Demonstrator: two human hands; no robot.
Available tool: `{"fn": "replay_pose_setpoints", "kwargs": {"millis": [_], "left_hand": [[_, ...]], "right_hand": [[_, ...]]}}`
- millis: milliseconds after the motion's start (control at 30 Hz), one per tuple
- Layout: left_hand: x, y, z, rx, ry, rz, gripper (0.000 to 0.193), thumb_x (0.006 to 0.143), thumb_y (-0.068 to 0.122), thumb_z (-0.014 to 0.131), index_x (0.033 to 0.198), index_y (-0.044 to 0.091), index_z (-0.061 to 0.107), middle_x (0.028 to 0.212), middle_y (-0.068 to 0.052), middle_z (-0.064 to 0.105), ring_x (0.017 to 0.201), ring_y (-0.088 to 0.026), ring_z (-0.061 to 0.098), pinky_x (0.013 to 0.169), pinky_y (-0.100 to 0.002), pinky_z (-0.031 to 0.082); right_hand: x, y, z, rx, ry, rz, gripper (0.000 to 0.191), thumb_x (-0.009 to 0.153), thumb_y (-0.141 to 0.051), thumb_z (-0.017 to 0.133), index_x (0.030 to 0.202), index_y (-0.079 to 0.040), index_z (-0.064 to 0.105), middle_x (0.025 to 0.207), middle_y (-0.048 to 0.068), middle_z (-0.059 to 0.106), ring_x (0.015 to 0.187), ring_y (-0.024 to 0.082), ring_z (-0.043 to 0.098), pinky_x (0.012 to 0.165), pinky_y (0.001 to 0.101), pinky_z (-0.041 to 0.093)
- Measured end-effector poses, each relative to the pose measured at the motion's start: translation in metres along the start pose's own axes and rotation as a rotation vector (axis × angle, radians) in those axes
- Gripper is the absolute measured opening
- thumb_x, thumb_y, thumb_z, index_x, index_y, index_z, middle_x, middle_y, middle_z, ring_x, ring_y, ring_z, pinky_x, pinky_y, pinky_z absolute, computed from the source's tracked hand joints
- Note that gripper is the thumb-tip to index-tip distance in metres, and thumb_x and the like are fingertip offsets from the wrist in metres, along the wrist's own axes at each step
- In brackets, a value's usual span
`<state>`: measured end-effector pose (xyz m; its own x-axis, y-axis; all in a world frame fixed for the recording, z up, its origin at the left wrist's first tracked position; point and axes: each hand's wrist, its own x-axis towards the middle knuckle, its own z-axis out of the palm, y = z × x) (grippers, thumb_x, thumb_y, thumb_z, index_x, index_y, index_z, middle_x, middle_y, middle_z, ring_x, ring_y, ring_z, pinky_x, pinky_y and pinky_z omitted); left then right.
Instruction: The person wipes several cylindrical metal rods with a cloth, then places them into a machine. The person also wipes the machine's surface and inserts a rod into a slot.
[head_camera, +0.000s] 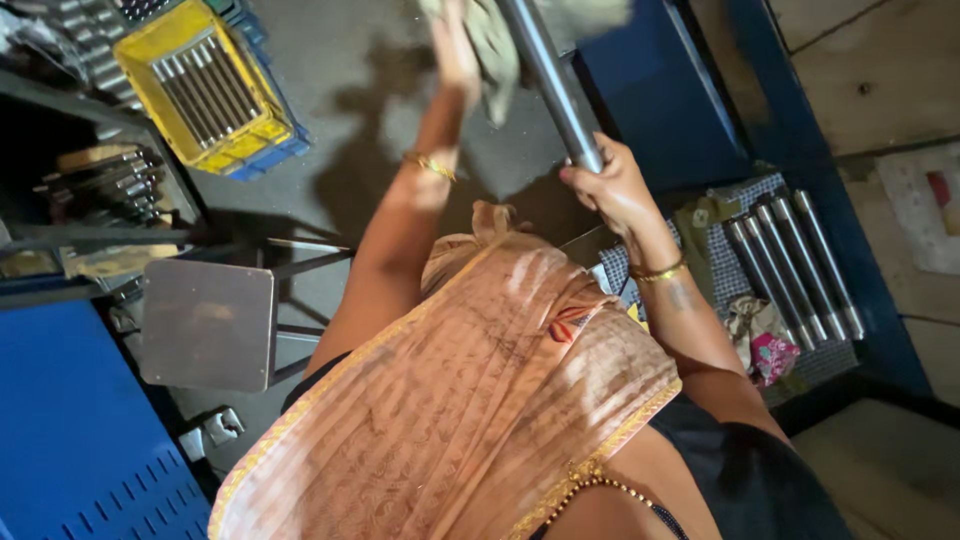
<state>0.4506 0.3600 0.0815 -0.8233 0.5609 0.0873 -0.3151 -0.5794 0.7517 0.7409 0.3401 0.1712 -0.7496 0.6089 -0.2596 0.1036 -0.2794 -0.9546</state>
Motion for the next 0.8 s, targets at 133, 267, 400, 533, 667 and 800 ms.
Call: {"fn": "replay_pose_setpoints", "kwargs": {"millis": [133,267,400,533,667,800], "left_hand": [[-0.072,-0.039,0.039,-0.016,-0.273,-0.278,0.041,0.106,0.032,0.067,0.125,-0.005,0.065,0.113,-0.011,0.068,0.099,-0.018,0.066,0.087,-0.036,0.056],[-0.104,-0.037,0.066,0.172,-0.319,-0.287,0.022,0.093,0.017,0.079,0.105,0.000,0.075,0.096,-0.003,0.073,0.085,-0.009,0.065,0.076,-0.028,0.054],[-0.147,-0.042,0.081,0.253,-0.433,-0.406,0.017,0.090,0.013,0.077,0.102,0.000,0.075,0.092,-0.001,0.075,0.080,-0.009,0.068,0.072,-0.027,0.056],[-0.166,-0.060,0.085,0.329,-0.625,-0.207,0.016,0.097,0.014,0.076,0.102,-0.001,0.073,0.091,-0.003,0.075,0.081,-0.012,0.069,0.074,-0.030,0.058],[-0.175,-0.061,0.065,0.811,-0.932,0.041,0.014,0.101,0.016,0.076,0.107,0.003,0.076,0.094,-0.009,0.076,0.084,-0.018,0.076,0.073,-0.033,0.056],[-0.172,-0.024,0.001,0.872,-0.941,-0.122,0.016,0.095,0.009,0.070,0.109,0.002,0.074,0.099,-0.013,0.080,0.087,-0.021,0.075,0.079,-0.036,0.059]], "right_hand": [[0.014,0.019,-0.006,-0.113,0.132,-0.071,0.019,0.088,-0.001,0.073,0.102,-0.003,0.062,0.065,-0.004,0.053,0.046,0.004,0.046,0.041,0.0228,0.033],[0.015,0.048,-0.018,-0.130,0.196,-0.079,0.015,0.087,-0.003,0.070,0.102,-0.003,0.068,0.065,-0.002,0.057,0.047,0.004,0.048,0.041,0.0234,0.034],[0.010,0.088,-0.035,-0.127,0.303,-0.349,0.006,0.092,-0.003,0.074,0.098,-0.001,0.072,0.087,-0.001,0.072,0.071,0.007,0.067,0.061,0.0247,0.054],[-0.004,0.122,-0.049,-0.137,0.396,-0.300,0.007,0.092,-0.005,0.076,0.095,0.000,0.073,0.081,-0.002,0.071,0.065,0.006,0.062,0.057,0.0243,0.050],[-0.047,0.151,-0.060,0.011,0.531,-0.120,0.029,0.085,-0.007,0.070,0.113,-0.003,0.066,0.067,-0.004,0.060,0.049,0.005,0.052,0.044,0.0241,0.041],[-0.104,0.180,-0.108,-0.221,0.750,-0.036,0.037,0.088,-0.010,0.079,0.119,0.001,0.063,0.074,-0.004,0.061,0.053,0.005,0.052,0.046,0.0246,0.041]]}}
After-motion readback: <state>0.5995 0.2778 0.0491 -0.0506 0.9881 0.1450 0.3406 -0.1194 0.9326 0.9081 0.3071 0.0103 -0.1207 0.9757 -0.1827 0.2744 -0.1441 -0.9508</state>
